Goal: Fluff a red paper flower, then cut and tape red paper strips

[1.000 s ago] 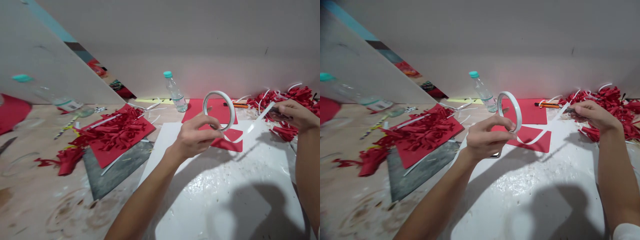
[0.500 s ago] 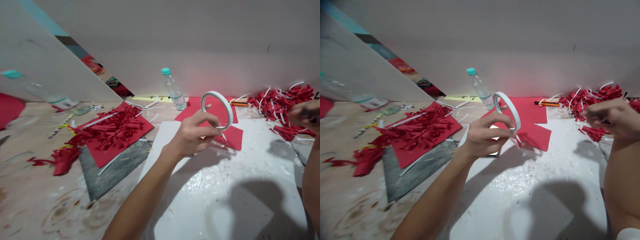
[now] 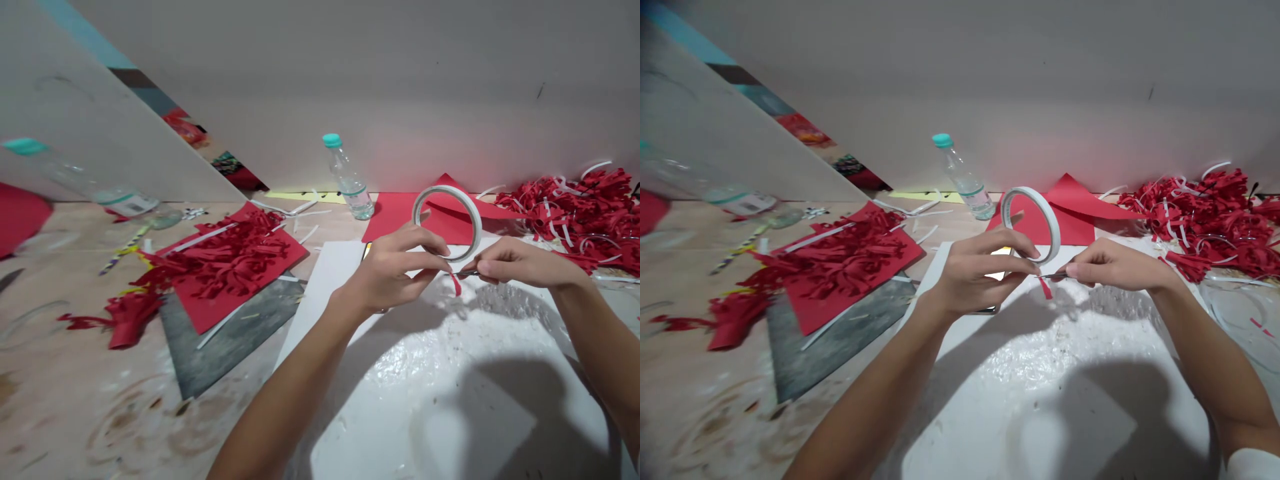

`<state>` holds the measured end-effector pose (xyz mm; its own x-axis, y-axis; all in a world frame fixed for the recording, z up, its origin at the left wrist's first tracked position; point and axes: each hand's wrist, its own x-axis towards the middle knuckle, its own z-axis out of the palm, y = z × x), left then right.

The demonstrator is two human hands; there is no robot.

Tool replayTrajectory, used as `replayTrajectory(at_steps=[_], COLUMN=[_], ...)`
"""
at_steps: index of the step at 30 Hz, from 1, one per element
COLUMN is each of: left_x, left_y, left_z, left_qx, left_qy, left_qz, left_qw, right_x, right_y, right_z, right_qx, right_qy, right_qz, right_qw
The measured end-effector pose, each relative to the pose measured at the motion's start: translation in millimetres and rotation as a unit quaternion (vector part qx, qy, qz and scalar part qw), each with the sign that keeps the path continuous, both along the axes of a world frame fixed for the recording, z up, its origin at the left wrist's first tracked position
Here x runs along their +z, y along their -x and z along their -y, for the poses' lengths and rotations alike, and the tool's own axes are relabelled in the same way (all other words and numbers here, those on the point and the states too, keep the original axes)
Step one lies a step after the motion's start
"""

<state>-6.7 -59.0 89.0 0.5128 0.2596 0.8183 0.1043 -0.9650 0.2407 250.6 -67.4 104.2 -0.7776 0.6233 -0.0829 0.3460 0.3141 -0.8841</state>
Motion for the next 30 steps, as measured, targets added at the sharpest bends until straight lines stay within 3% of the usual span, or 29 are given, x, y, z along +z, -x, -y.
replayTrajectory(at_steps=[12, 30], left_x=[-2.9, -1.7], left_y=[-2.3, -2.3], left_z=[-0.7, -2.7], left_qx=[0.0, 0.031], left_qy=[0.019, 0.025], left_qz=[0.016, 0.036], left_qw=[1.0, 0.999], right_x=[-17.6, -19.2], right_y=[4.3, 15.5], right_z=[-3.3, 7.3], right_qx=[-0.034, -0.105], right_qy=[0.081, 0.087], right_qz=[-0.071, -0.114], right_qw=[0.994, 0.984])
